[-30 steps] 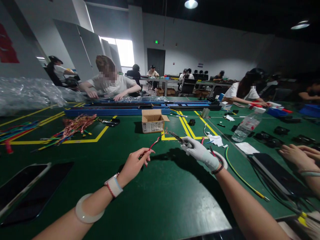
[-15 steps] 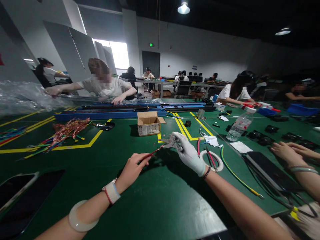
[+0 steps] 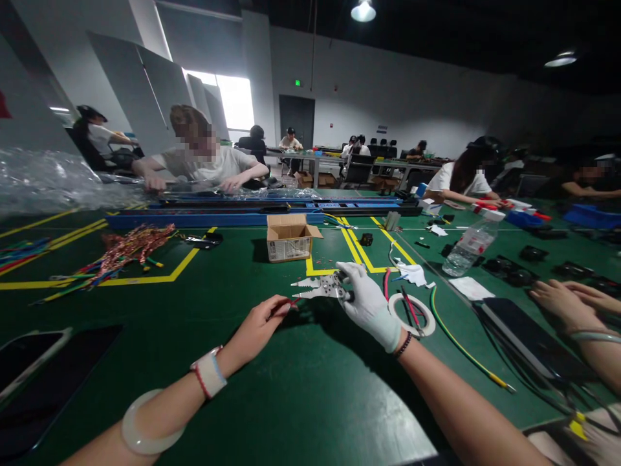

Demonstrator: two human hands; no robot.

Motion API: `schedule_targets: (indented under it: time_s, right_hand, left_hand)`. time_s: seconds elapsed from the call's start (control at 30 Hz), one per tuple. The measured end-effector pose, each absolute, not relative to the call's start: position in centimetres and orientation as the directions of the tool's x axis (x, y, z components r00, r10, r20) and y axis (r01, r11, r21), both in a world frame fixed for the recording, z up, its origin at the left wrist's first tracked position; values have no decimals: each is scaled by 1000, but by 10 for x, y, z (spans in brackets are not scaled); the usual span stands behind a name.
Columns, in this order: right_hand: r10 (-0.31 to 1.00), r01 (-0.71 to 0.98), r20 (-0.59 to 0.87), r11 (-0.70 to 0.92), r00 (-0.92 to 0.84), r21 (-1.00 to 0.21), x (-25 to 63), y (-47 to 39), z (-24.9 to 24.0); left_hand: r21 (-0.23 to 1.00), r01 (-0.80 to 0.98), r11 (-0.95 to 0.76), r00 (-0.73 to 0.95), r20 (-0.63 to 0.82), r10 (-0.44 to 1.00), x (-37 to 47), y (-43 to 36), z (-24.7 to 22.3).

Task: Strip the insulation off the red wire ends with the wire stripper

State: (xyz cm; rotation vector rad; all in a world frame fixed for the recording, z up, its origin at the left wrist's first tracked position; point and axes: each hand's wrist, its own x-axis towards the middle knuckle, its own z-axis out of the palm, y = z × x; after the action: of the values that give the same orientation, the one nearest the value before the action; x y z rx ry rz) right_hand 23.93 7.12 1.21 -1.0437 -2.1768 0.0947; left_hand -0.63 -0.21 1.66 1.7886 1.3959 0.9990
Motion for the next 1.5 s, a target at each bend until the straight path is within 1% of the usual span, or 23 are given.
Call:
schedule_targets:
  time_s: [0.13,0.27,0.4,0.6,0.7,0.77,0.83,0.9,0.97,1.03,1.1,1.13,1.2,1.27,1.3,1.4,1.47,1.5]
  right_hand:
    - [717,714,539,645,-442,-273,241,72,9]
    - [734,732,503,631,-457,-256,238,71,7]
    - [729,736,493,636,-474,-233,234,69,5]
    - [693,744,523,650,-497,-155,231,65,3]
    - [674,735,523,667,-522,-125,227,61,1]
    - [662,706,535,690,-525,-160,225,59,-1]
    - [668,658,564,704,-486,-268,225,58,-3]
    - [713,593,583,678,-389,-434,227,59,-4]
    - [786,494,563,607,-256,-623,232,63,-3]
    - [853,316,504,519,-134,-794,238,68,1]
    - [902,66,428,431,-56,-900,244,73,7]
    - [920,-69,390,387,-35,-919,246,75,11]
    - [946,-313,318,285,-58,-906,248,76,20]
    - [954,-489,263,162,-145,-857,249,74,26]
    - [951,-545,238,96,-197,-833,250,74,28]
    - [940,-614,155,-69,-304,-786,252,73,29]
    - [946,-587,100,-108,-310,-802,254,72,27]
    - [953,-550,85,-93,-289,-830,255,72,26]
  left_hand:
    - [865,473,-170,141,116,983,-5,-5,19]
    - [879,455,-141,158,77,984,-5,-7,20]
    - [884,445,-145,169,76,983,-6,-8,21]
    - [851,486,-201,183,125,975,-6,-9,20]
    - [864,464,-194,197,113,974,-4,-10,19]
    - [879,440,-185,205,102,973,-2,-11,19]
    - [891,418,-175,199,98,975,-2,-12,19]
    - [903,399,-161,178,96,979,-2,-12,19]
    - [916,377,-141,153,88,984,-3,-11,19]
    - [927,355,-117,129,75,989,-4,-10,20]
    - [936,339,-97,110,63,992,-4,-10,20]
    - [938,333,-94,104,62,993,-5,-9,20]
    - [940,327,-95,102,64,993,-4,-9,20]
    - [941,323,-100,100,71,992,-4,-9,20]
    - [941,322,-101,98,74,992,-4,-9,19]
    - [942,318,-108,91,83,992,-5,-8,18]
    - [942,317,-110,89,85,992,-5,-8,17]
    - [942,317,-108,85,86,993,-5,-8,18]
